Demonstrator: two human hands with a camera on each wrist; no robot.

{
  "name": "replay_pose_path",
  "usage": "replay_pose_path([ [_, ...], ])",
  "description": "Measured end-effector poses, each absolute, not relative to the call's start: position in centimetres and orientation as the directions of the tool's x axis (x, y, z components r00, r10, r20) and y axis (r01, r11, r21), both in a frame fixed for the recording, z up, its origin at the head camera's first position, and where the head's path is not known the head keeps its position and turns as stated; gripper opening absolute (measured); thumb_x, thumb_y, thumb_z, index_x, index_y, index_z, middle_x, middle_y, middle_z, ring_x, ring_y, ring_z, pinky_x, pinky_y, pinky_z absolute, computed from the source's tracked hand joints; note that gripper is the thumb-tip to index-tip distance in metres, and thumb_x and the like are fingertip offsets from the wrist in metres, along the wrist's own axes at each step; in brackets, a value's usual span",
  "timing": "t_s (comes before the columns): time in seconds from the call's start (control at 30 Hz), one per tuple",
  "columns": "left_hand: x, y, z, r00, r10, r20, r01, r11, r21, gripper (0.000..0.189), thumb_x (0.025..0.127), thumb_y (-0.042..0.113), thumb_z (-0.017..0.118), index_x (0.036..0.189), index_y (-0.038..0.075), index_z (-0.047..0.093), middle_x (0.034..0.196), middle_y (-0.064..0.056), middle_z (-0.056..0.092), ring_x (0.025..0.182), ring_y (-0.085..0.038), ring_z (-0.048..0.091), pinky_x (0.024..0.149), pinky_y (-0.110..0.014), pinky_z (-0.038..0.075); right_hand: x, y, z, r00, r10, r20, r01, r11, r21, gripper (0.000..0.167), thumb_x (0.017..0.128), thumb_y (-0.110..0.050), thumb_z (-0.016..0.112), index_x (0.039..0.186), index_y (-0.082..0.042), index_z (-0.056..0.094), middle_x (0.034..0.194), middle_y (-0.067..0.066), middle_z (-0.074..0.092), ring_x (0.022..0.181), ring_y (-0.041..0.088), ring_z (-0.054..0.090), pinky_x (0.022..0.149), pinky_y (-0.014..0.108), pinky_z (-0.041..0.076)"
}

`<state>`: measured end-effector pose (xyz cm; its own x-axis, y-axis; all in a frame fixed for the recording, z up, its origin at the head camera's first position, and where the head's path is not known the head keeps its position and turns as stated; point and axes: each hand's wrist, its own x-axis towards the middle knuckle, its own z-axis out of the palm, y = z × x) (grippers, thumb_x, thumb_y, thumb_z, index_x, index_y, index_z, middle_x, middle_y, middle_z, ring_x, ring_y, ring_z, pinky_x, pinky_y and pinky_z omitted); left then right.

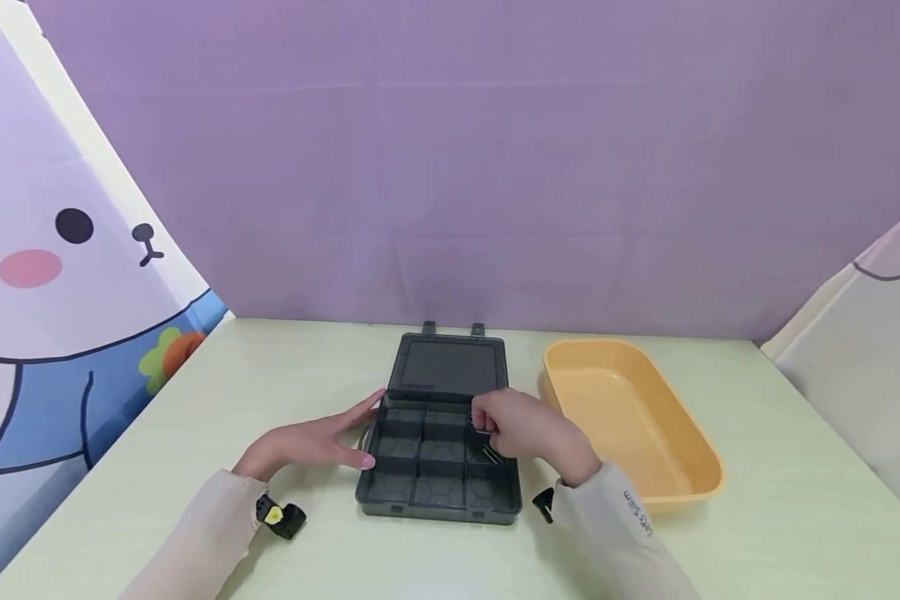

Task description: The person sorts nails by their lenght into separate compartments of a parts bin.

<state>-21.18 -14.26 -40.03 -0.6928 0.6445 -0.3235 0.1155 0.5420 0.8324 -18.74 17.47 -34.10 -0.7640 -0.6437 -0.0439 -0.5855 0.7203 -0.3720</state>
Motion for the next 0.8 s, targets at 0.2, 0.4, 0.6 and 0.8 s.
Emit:
replay_pose_path([
  [0.2, -21.09, -14.31, -39.81, -0.703, 0.627, -0.336, 0.109, 0.562, 0.820, 0.105, 0.084, 0.043, 0.071, 0.154, 0.030, -0.006, 0.160, -0.012, 0.012, 0.148, -0.031, 0.009, 0.115, -0.057, 0.015, -18.85, 17.31, -34.25, -0.760, -0.648, -0.052, -0.590, 0.722, -0.361, 0.024, 0.077, 0.011, 0.059, 0.086, -0.010, 0.059, 0.071, -0.006, 0.050, 0.066, 0.009, 0.044, 0.061, 0.021, 0.041],
  [0.4, -21.31, -14.18, -39.65, -0.697, 0.639, -0.324, 0.121, 0.551, 0.825, 0.105, 0.083, 0.043, 0.071, 0.154, 0.029, -0.006, 0.160, -0.013, 0.011, 0.148, -0.031, 0.008, 0.115, -0.057, 0.014, -18.98, 17.52, -34.05, -0.766, -0.641, -0.050, -0.581, 0.724, -0.371, 0.024, 0.078, 0.012, 0.059, 0.086, -0.011, 0.059, 0.072, -0.005, 0.051, 0.066, 0.008, 0.045, 0.062, 0.021, 0.041],
  [0.6, -21.37, -14.17, -39.79, -0.688, 0.646, -0.332, 0.120, 0.552, 0.825, 0.106, 0.083, 0.044, 0.071, 0.154, 0.028, -0.006, 0.160, -0.012, 0.010, 0.148, -0.030, 0.008, 0.116, -0.056, 0.014, -18.84, 17.68, -34.16, -0.770, -0.636, -0.049, -0.576, 0.726, -0.376, 0.023, 0.078, 0.011, 0.059, 0.088, -0.010, 0.060, 0.073, -0.004, 0.052, 0.067, 0.008, 0.045, 0.062, 0.021, 0.041],
  [0.8, -21.29, -14.33, -39.74, -0.695, 0.634, -0.338, 0.118, 0.565, 0.817, 0.105, 0.084, 0.044, 0.071, 0.154, 0.029, -0.006, 0.160, -0.013, 0.011, 0.148, -0.031, 0.008, 0.115, -0.057, 0.014, -18.91, 17.70, -34.21, -0.762, -0.647, -0.037, -0.590, 0.716, -0.372, 0.021, 0.079, 0.011, 0.058, 0.091, -0.006, 0.061, 0.075, -0.002, 0.055, 0.068, 0.008, 0.046, 0.063, 0.021, 0.043],
])
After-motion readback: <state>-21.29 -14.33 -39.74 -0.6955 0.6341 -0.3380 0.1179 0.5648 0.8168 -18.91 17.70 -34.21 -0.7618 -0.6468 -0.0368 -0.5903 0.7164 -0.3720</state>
